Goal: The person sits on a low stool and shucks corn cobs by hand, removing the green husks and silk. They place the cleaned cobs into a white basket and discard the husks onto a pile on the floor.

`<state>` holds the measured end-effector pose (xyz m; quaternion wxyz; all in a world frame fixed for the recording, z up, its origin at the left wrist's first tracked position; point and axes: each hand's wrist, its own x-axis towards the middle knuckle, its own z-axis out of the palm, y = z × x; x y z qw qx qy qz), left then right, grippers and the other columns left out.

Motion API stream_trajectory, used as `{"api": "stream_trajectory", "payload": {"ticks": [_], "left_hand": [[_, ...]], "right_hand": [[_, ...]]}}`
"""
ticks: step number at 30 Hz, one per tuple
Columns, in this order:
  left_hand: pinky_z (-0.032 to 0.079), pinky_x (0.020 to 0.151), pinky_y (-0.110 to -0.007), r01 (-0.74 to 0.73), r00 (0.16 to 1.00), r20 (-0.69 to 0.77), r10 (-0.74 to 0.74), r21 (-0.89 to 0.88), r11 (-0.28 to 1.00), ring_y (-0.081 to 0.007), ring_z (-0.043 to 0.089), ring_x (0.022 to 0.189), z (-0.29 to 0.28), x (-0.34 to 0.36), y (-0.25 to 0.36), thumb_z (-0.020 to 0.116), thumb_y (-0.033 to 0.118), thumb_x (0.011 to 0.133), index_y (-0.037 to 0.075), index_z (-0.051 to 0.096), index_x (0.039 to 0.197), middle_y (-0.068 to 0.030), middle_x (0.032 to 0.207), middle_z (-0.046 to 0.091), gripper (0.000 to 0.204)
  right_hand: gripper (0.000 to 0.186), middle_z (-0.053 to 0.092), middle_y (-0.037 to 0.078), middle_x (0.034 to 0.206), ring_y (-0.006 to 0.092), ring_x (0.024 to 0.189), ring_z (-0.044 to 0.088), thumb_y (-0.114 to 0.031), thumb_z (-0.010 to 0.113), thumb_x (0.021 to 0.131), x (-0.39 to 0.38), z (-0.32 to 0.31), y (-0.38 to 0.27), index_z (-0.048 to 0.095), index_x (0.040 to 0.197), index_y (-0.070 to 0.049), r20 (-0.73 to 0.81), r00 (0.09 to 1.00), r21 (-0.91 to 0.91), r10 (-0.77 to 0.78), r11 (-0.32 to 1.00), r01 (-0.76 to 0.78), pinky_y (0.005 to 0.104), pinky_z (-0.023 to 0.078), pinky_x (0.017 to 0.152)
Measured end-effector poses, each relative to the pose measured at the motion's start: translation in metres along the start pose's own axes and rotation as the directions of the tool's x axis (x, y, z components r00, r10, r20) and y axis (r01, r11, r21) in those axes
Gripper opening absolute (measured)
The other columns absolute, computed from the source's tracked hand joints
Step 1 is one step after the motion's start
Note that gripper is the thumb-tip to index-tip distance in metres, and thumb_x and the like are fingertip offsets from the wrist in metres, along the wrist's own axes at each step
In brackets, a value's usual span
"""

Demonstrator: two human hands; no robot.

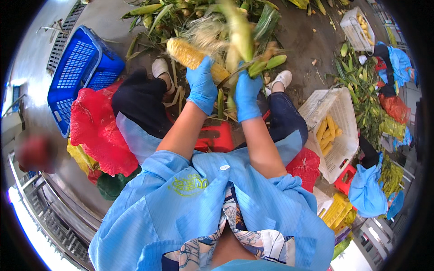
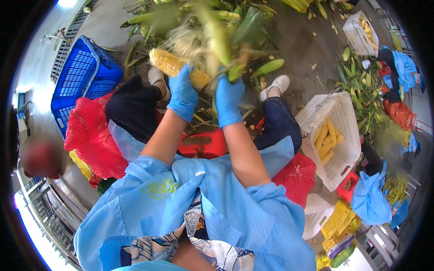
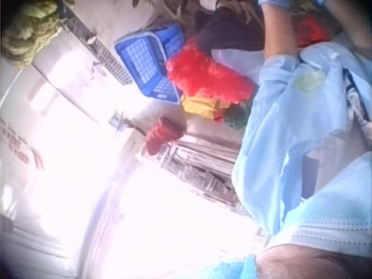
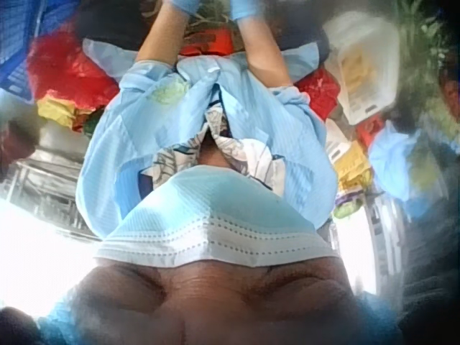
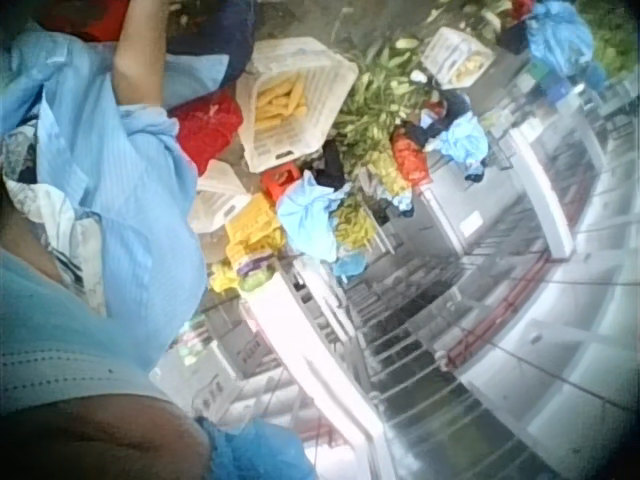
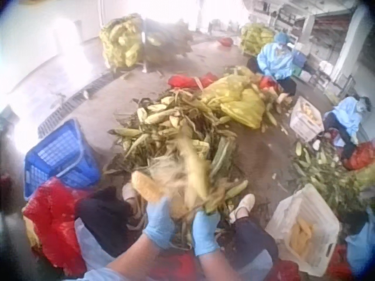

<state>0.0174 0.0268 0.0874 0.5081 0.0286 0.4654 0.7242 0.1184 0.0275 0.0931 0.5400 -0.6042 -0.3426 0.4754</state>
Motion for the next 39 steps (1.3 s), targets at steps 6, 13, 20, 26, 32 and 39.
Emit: {"api": "stream_trajectory", "payload": {"ticks": [6,13,20,26,32,39], "left_hand": [[0.046,0.087,-0.029,-0.511,0.631,0.772,-0.072,0.483,0.711,-0.0123,0.057,0.097,0.021,-0.052,0.041,0.078,0.006,0.062,0.002,0.056,0.112,-0.0053,0.106,0.062,0.055],[0.052,0.077,-0.041,0.225,0.783,0.575,-0.237,0.092,0.97,-0.0261,0.061,0.08,0.009,0.024,0.078,0.069,0.019,0.073,0.001,0.053,0.107,-0.0128,0.089,0.061,0.041],[0.048,0.081,-0.049,0.133,0.983,0.148,-0.108,-0.174,0.976,-0.0325,0.057,0.083,-0.059,0.109,0.128,0.069,0.024,0.076,0.005,0.046,0.104,-0.0152,0.087,0.057,0.04],[0.048,0.079,-0.049,0.089,0.989,0.13,-0.073,-0.122,0.988,-0.0308,0.055,0.088,-0.039,0.084,0.127,0.068,0.039,0.079,0.004,0.044,0.114,-0.0135,0.096,0.053,0.055],[0.051,0.073,-0.039,0.14,0.983,0.101,-0.155,0.144,0.98,-0.0229,0.058,0.08,-0.038,0.065,0.081,0.07,0.035,0.079,0.005,0.05,0.113,-0.0095,0.093,0.057,0.05],[0.053,0.065,-0.036,0.286,0.944,0.111,-0.312,0.197,0.938,-0.024,0.06,0.074,-0.008,0.032,0.055,0.071,0.039,0.077,0.002,0.051,0.11,-0.0112,0.089,0.059,0.053]], "right_hand": [[0.039,0.057,0.014,0.114,0.0261,0.097,0.059,-0.03,0.043,0.094,0.045,-0.034,0.093,0.051,0.118,-0.001,0.664,0.724,0.5,0.186,0.609,-0.616,0.0375,0.05,0.085],[0.026,0.052,0.005,0.095,0.0191,0.084,0.052,-0.033,0.042,0.093,0.039,-0.094,0.08,0.046,0.103,-0.009,0.736,0.677,0.53,-0.004,0.625,-0.573,0.0319,0.042,0.072],[0.027,0.05,0.005,0.078,0.0182,0.062,0.053,-0.028,0.056,0.089,0.075,-0.124,0.07,0.051,0.102,-0.005,0.229,0.879,0.262,0.419,0.843,-0.47,0.0292,0.044,0.056],[0.081,0.052,0.021,0.121,0.0287,0.113,0.052,-0.046,0.069,0.073,0.061,-0.061,0.094,0.039,0.132,0.002,0.316,0.822,-0.872,0.473,0.486,0.056,0.0355,0.043,0.091],[0.065,0.046,0.009,0.134,0.0146,0.073,0.061,-0.004,0.064,0.076,-0.005,0.005,-0.047,0.04,0.136,-0.014,0.723,0.596,-0.219,-0.35,0.701,0.678,0.0249,0.05,0.068],[0.039,0.06,0.015,0.1,0.0337,0.07,0.061,-0.034,0.071,0.074,-0.009,0.003,-0.013,0.06,0.103,-0.009,0.758,0.631,-0.496,-0.165,0.482,0.722,0.0427,0.049,0.062]]}}
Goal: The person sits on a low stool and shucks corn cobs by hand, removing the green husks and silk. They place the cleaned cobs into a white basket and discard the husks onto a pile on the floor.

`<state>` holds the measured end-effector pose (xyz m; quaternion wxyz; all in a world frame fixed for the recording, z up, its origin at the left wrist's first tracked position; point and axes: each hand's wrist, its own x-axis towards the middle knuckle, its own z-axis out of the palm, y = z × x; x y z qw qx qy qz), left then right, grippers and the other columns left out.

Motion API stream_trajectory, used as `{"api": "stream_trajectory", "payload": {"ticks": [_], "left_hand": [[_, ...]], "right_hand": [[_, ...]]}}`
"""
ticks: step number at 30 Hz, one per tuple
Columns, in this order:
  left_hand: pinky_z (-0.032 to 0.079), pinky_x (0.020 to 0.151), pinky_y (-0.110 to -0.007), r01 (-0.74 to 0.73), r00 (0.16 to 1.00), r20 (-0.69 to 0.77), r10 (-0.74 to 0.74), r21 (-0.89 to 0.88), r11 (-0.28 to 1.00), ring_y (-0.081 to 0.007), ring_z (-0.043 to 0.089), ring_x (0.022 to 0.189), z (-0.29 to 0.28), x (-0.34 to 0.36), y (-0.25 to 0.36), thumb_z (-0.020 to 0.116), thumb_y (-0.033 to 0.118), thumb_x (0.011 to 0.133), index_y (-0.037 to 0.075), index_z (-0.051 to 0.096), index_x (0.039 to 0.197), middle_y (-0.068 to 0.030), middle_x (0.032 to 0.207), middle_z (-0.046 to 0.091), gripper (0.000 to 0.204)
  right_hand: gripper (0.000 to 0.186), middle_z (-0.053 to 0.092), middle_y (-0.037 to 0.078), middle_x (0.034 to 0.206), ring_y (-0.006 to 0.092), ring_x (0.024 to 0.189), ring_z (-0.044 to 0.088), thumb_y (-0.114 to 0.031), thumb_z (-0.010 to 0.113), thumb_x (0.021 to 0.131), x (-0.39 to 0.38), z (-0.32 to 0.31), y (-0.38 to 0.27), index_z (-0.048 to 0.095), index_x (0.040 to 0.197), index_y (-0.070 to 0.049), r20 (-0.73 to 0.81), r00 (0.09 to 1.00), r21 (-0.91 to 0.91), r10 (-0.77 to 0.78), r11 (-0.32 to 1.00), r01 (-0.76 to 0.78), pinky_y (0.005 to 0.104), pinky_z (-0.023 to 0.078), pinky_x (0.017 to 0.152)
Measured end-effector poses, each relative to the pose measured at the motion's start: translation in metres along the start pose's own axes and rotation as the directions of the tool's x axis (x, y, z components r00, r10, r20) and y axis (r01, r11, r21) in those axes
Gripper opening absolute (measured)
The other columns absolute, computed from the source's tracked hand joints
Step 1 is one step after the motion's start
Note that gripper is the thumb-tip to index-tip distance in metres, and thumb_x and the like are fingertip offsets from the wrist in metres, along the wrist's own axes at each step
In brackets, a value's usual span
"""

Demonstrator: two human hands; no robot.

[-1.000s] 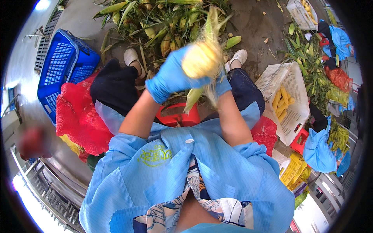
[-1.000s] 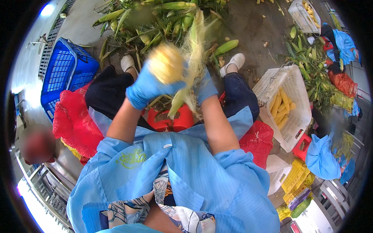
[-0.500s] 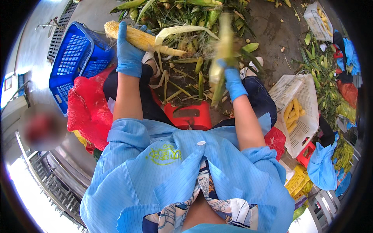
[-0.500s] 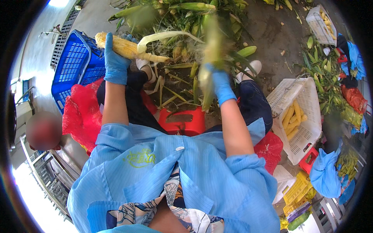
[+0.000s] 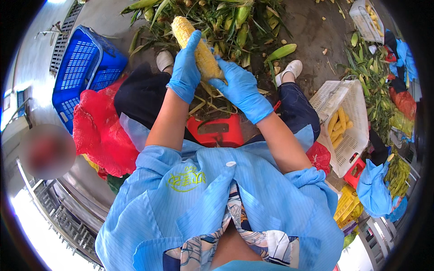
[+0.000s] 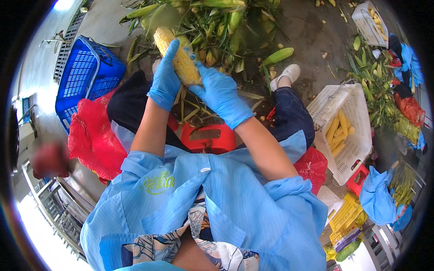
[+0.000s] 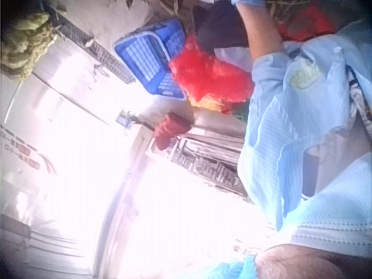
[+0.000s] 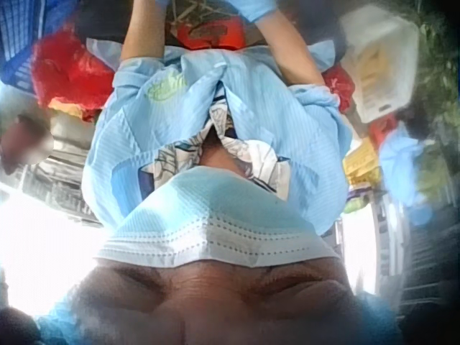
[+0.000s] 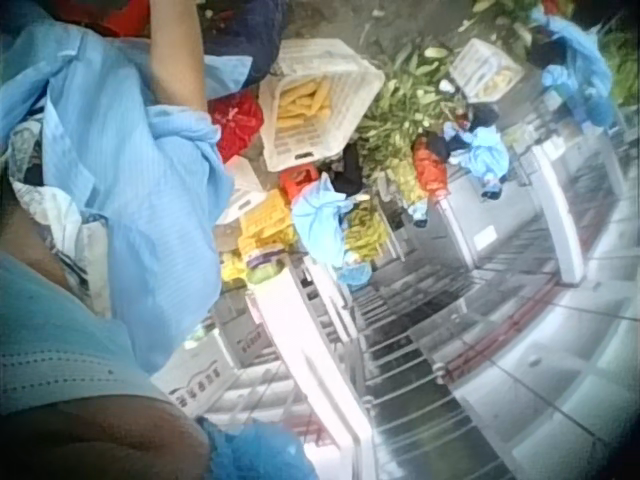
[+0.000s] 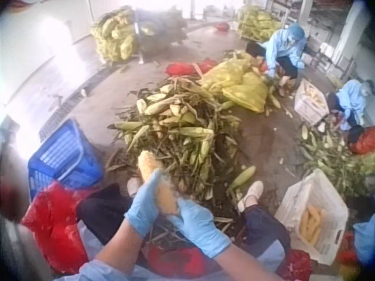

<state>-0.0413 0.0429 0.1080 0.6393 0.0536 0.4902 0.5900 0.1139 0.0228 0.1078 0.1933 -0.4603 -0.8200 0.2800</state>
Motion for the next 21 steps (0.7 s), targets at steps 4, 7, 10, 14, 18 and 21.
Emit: {"api": "stream_trajectory", "payload": {"ticks": [4,7,10,14,18,21], "left_hand": [[0.051,0.07,-0.04,0.023,1.0,0.022,-0.022,-0.024,0.999,-0.0265,0.06,0.08,0.009,-0.013,-0.001,0.068,0.042,0.079,-0.001,0.052,0.11,-0.0138,0.09,0.059,0.055],[0.051,0.072,-0.042,0.012,0.997,0.072,-0.002,-0.136,0.991,-0.0276,0.059,0.081,0.008,-0.017,0.0,0.062,0.049,0.081,0.0,0.049,0.112,-0.015,0.09,0.058,0.059],[0.05,0.075,-0.042,-0.156,0.981,0.079,0.178,-0.23,0.96,-0.0273,0.058,0.083,0.002,-0.014,0.003,0.057,0.055,0.081,0.001,0.046,0.113,-0.015,0.09,0.058,0.064],[0.051,0.073,-0.04,-0.118,0.976,0.175,0.132,-0.089,0.989,-0.0262,0.059,0.081,0.018,-0.034,0.005,0.059,0.052,0.082,0.002,0.049,0.111,-0.0159,0.092,0.06,0.059],[0.052,0.069,-0.035,-0.208,0.951,0.238,0.195,0.027,0.978,-0.0229,0.061,0.077,0.042,-0.05,-0.014,0.067,0.037,0.081,0.001,0.048,0.113,-0.0136,0.093,0.06,0.053],[0.051,0.072,-0.031,-0.376,0.925,0.115,0.362,0.144,0.915,-0.0188,0.059,0.082,0.048,-0.047,-0.038,0.075,0.018,0.075,0.0,0.043,0.117,-0.0101,0.099,0.058,0.056]], "right_hand": [[0.046,0.051,0.015,0.059,0.0334,0.054,0.053,-0.049,0.064,0.077,-0.02,0.003,0.002,0.054,0.064,-0.005,-0.099,0.995,0.036,0.02,0.999,-0.017,0.0395,0.043,0.05],[0.045,0.055,0.009,0.057,0.0243,0.046,0.05,-0.044,0.06,0.083,-0.026,-0.01,0.005,0.055,0.062,-0.004,-0.204,0.936,0.452,0.288,0.876,-0.171,0.0344,0.043,0.048],[0.038,0.065,0.006,0.07,0.0168,0.058,0.059,-0.036,0.058,0.088,-0.032,-0.03,0.019,0.059,0.07,-0.002,-0.015,0.723,0.896,0.691,0.331,-0.298,0.0314,0.048,0.056],[0.034,0.066,0.01,0.093,0.0145,0.088,0.061,-0.029,0.062,0.086,-0.04,-0.036,-0.003,0.062,0.104,0.0,0.084,0.97,0.713,0.227,0.667,-0.218,0.0249,0.048,0.078],[0.027,0.065,0.007,0.076,0.0126,0.066,0.061,-0.022,0.066,0.083,-0.035,-0.032,-0.011,0.061,0.098,0.001,0.576,0.741,0.583,0.345,0.463,-0.668,0.0274,0.049,0.063],[0.033,0.067,0.014,0.084,0.0229,0.068,0.066,-0.027,0.067,0.079,-0.043,-0.016,0.002,0.061,0.1,-0.002,0.422,0.756,0.397,0.5,0.648,-0.65,0.0351,0.051,0.061]]}}
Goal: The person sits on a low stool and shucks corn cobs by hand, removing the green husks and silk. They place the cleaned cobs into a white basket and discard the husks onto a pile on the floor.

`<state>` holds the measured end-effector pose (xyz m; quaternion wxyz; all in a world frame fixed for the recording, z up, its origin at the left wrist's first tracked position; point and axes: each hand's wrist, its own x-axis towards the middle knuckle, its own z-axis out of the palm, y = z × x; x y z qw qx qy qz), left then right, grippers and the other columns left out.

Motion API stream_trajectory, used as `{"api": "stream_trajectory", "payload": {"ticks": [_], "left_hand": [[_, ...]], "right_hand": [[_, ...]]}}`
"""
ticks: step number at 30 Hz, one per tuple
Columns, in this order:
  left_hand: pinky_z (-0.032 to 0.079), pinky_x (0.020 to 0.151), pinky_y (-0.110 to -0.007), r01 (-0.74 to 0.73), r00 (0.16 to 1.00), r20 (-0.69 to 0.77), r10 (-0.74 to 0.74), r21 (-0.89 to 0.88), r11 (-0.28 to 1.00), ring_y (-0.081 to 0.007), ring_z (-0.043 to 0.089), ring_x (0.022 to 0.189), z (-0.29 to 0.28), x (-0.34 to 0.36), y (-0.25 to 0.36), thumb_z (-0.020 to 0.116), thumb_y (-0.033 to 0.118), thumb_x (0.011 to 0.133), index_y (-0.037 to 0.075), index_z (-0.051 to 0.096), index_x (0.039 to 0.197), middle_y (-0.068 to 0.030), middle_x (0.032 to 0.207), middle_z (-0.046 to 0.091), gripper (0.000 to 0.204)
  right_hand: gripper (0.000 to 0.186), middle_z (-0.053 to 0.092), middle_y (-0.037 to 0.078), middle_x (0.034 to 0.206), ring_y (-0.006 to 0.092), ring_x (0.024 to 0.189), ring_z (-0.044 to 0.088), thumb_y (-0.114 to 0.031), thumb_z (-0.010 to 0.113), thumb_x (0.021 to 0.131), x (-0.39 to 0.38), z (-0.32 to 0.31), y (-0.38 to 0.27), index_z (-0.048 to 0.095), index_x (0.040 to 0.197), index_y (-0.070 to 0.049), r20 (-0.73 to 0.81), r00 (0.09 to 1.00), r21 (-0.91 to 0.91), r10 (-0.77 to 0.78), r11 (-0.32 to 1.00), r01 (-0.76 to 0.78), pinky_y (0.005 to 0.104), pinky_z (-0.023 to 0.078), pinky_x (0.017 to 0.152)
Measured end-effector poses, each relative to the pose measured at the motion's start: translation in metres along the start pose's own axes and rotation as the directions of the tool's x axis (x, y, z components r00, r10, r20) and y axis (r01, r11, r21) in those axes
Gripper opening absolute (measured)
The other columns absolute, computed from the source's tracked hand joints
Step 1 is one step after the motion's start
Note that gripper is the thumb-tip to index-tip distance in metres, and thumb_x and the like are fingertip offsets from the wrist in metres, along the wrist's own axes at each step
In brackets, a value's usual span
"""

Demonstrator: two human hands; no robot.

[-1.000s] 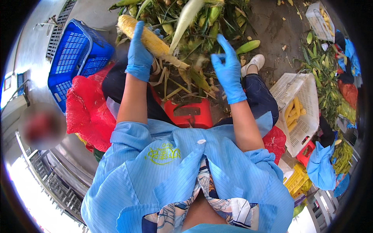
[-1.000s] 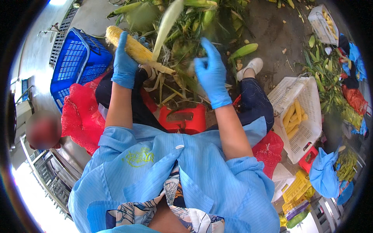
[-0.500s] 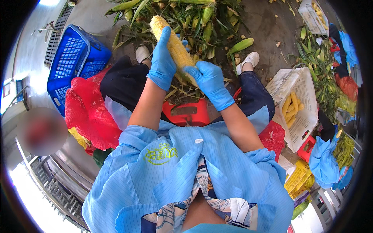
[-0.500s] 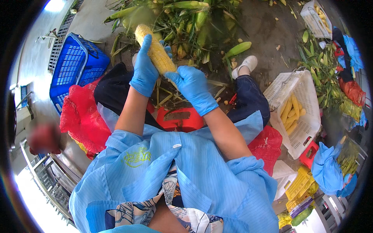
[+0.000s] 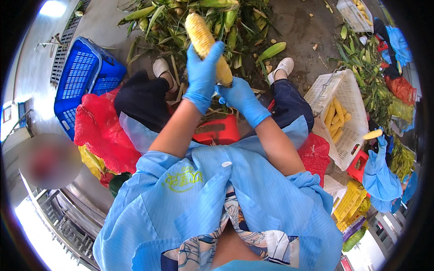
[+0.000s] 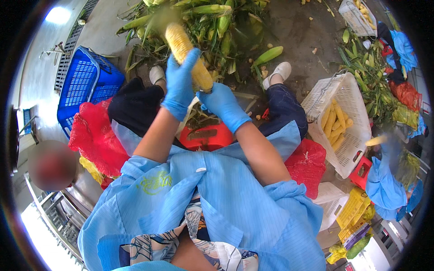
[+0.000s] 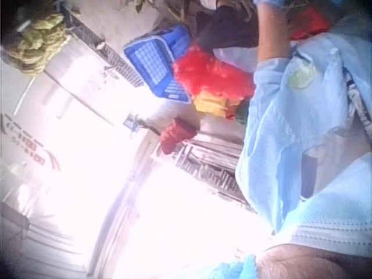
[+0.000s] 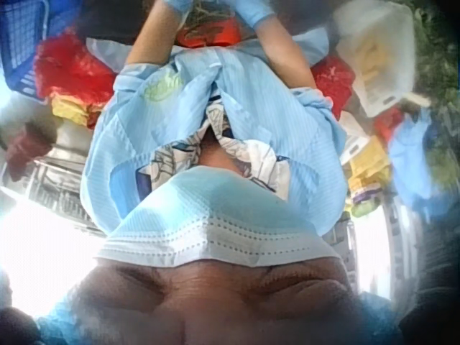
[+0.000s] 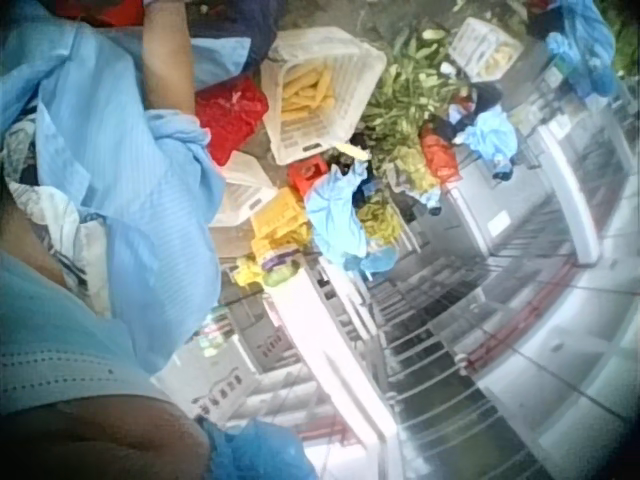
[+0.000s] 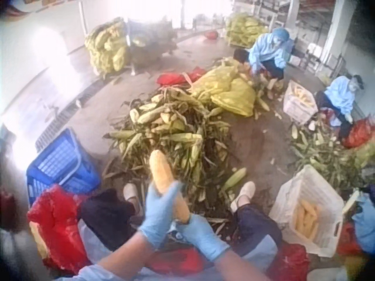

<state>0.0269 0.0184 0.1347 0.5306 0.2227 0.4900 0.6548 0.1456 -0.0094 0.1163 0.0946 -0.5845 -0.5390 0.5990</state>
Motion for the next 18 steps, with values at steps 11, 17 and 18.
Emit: {"api": "stream_trajectory", "payload": {"ticks": [11,17,18], "left_hand": [[0.052,0.059,-0.032,0.797,0.571,0.504,-0.648,-0.15,0.585,-0.0211,0.058,0.065,-0.076,-0.007,-0.029,0.06,0.032,0.083,-0.003,0.041,0.126,-0.0118,0.081,0.058,0.058],[0.049,0.054,-0.03,0.737,0.583,0.516,-0.627,-0.012,0.676,-0.0205,0.056,0.063,-0.088,-0.017,0.022,0.054,0.044,0.086,0.002,0.033,0.136,-0.014,0.084,0.058,0.068],[0.049,0.054,-0.03,0.728,0.587,0.521,-0.62,-0.004,0.685,-0.0206,0.056,0.062,-0.095,-0.013,0.021,0.052,0.047,0.086,0.003,0.032,0.137,-0.0135,0.084,0.058,0.07]], "right_hand": [[0.022,0.064,0.015,0.07,0.0325,0.064,0.063,-0.031,0.061,0.075,-0.038,-0.008,0.01,0.063,0.077,-0.01,0.043,0.817,-0.578,-0.575,0.653,0.49,0.0433,0.05,0.059],[0.017,0.057,0.003,0.061,0.0077,0.051,0.053,-0.014,0.064,0.083,-0.114,-0.157,0.048,0.053,0.072,-0.006,-0.713,0.687,0.241,-0.138,0.872,0.425,0.0233,0.043,0.046],[0.016,0.059,0.004,0.065,0.0088,0.057,0.056,-0.015,0.065,0.082,-0.141,-0.176,0.054,0.056,0.076,-0.004,-0.788,0.591,0.178,-0.173,0.855,0.488,0.0239,0.047,0.053]]}}
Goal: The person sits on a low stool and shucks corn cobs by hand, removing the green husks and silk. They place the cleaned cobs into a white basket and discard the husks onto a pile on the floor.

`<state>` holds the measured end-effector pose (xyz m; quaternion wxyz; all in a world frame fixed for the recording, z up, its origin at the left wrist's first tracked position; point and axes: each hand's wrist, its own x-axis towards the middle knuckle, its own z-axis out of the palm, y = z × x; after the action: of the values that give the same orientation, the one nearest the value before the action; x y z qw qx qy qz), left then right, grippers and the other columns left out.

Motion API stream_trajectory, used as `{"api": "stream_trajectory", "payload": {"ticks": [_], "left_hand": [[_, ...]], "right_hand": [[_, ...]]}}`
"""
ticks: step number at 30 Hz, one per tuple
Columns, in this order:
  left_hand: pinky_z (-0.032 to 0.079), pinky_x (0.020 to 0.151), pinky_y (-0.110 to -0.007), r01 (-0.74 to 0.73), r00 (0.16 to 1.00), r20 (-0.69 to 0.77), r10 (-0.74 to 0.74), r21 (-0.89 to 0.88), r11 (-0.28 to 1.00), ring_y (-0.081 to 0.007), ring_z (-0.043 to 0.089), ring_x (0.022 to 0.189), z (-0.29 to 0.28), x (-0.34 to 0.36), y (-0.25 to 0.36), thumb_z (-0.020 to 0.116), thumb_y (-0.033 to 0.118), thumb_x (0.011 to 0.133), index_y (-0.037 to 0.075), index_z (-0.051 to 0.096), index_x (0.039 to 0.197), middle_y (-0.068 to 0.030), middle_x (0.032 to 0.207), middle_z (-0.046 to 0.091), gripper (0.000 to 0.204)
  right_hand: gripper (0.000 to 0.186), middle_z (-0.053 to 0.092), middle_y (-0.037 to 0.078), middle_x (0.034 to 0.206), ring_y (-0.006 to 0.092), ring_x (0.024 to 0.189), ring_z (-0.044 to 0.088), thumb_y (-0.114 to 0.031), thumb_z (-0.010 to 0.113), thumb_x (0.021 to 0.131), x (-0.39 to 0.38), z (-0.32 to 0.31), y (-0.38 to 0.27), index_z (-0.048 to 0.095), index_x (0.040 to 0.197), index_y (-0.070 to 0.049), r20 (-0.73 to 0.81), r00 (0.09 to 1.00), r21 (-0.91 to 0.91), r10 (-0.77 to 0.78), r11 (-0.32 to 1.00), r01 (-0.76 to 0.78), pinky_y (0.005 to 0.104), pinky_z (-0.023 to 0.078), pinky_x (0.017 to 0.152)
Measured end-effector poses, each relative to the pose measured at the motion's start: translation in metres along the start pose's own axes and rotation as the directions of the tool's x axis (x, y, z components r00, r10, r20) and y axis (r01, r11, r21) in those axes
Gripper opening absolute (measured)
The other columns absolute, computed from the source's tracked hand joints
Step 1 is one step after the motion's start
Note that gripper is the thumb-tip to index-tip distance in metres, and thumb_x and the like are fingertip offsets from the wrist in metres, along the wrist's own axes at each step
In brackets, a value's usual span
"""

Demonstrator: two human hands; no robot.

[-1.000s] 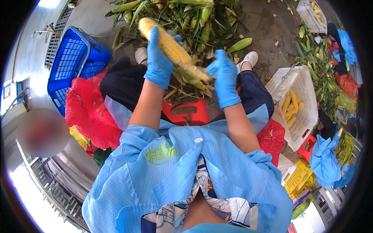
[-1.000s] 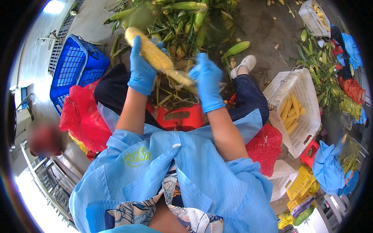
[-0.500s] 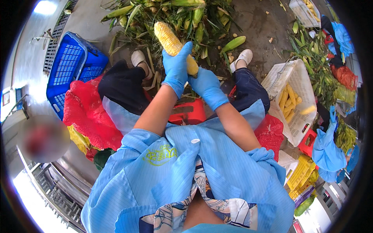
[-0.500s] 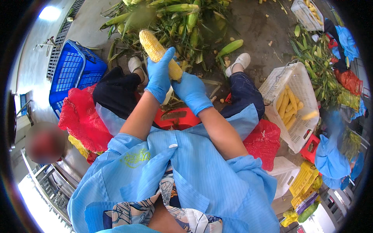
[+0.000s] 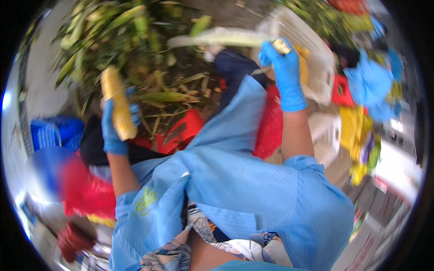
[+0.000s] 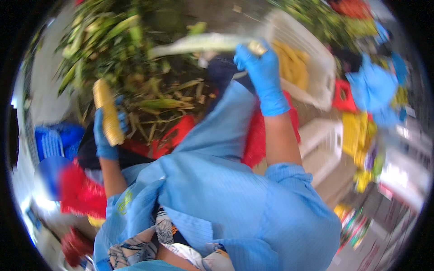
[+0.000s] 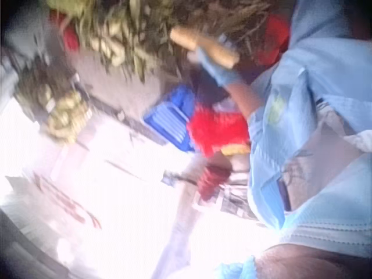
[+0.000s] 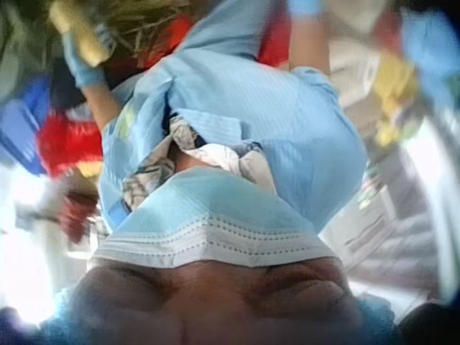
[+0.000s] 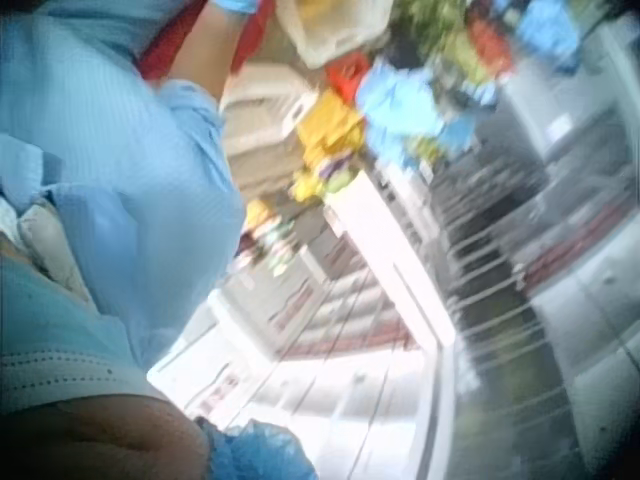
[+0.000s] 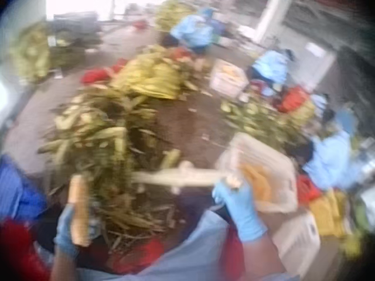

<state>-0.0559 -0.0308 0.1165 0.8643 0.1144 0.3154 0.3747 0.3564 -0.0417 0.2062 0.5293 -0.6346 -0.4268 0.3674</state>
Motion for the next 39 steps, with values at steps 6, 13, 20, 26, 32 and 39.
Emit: {"api": "stream_trajectory", "payload": {"ticks": [6,13,20,26,32,39], "left_hand": [[0.052,0.053,-0.03,-0.008,1.0,-0.013,0.01,0.124,0.992,-0.0207,0.059,0.064,0.0,0.022,-0.009,0.051,0.049,0.088,-0.001,0.032,0.135,-0.014,0.085,0.058,0.072],[0.054,0.052,-0.03,0.043,0.996,-0.087,-0.021,0.264,0.964,-0.0208,0.06,0.062,0.02,0.034,-0.024,0.052,0.047,0.088,-0.001,0.035,0.132,-0.0138,0.084,0.059,0.068],[0.054,0.053,-0.031,0.112,0.992,-0.081,-0.096,0.22,0.969,-0.0215,0.06,0.064,0.014,0.039,-0.022,0.051,0.047,0.088,0.0,0.036,0.132,-0.0129,0.086,0.059,0.065],[0.054,0.056,-0.031,0.114,0.986,-0.146,-0.076,0.275,0.955,-0.0215,0.06,0.066,0.023,0.043,-0.032,0.051,0.046,0.089,-0.001,0.039,0.128,-0.0125,0.086,0.059,0.063],[0.053,0.059,-0.031,0.126,0.984,-0.156,-0.088,0.26,0.957,-0.0213,0.059,0.068,0.033,0.046,-0.03,0.052,0.046,0.088,-0.002,0.041,0.126,-0.014,0.086,0.059,0.062],[0.054,0.061,-0.034,0.009,0.968,-0.243,0.065,0.291,0.957,-0.0244,0.062,0.073,0.025,0.029,-0.03,0.054,0.045,0.087,0.003,0.042,0.126,-0.0171,0.092,0.061,0.059]], "right_hand": [[0.024,0.065,0.006,0.086,0.0144,0.075,0.061,-0.02,0.065,0.081,-0.078,-0.143,-0.013,0.06,0.093,0.0,-0.319,0.944,-0.65,-0.089,0.745,-0.149,0.0288,0.049,0.069],[0.032,0.065,0.009,0.089,0.0197,0.082,0.062,-0.028,0.06,0.085,-0.189,-0.216,0.048,0.057,0.104,-0.003,-0.862,0.483,0.104,0.156,0.986,-0.132,0.0302,0.049,0.07],[0.017,0.058,0.006,0.071,0.0179,0.058,0.055,-0.02,0.052,0.087,-0.382,-0.231,0.177,0.058,0.086,-0.004,-0.495,0.381,0.41,0.781,0.596,-0.69,0.0298,0.043,0.049],[0.01,0.058,0.006,0.068,0.0157,0.054,0.055,-0.012,0.062,0.079,-0.259,-0.141,0.212,0.06,0.084,-0.004,-0.034,0.854,0.105,0.519,0.852,-0.514,0.0293,0.043,0.05],[0.014,0.06,0.007,0.074,0.0163,0.058,0.057,-0.014,0.062,0.08,-0.121,-0.195,0.208,0.06,0.09,-0.004,-0.468,0.839,-0.616,0.277,0.578,-0.534,0.0305,0.044,0.052],[0.02,0.063,0.009,0.08,0.017,0.063,0.059,-0.015,0.061,0.08,-0.133,-0.26,0.19,0.06,0.096,-0.004,-0.303,0.892,-0.908,0.335,0.183,-0.377,0.0318,0.045,0.054]]}}
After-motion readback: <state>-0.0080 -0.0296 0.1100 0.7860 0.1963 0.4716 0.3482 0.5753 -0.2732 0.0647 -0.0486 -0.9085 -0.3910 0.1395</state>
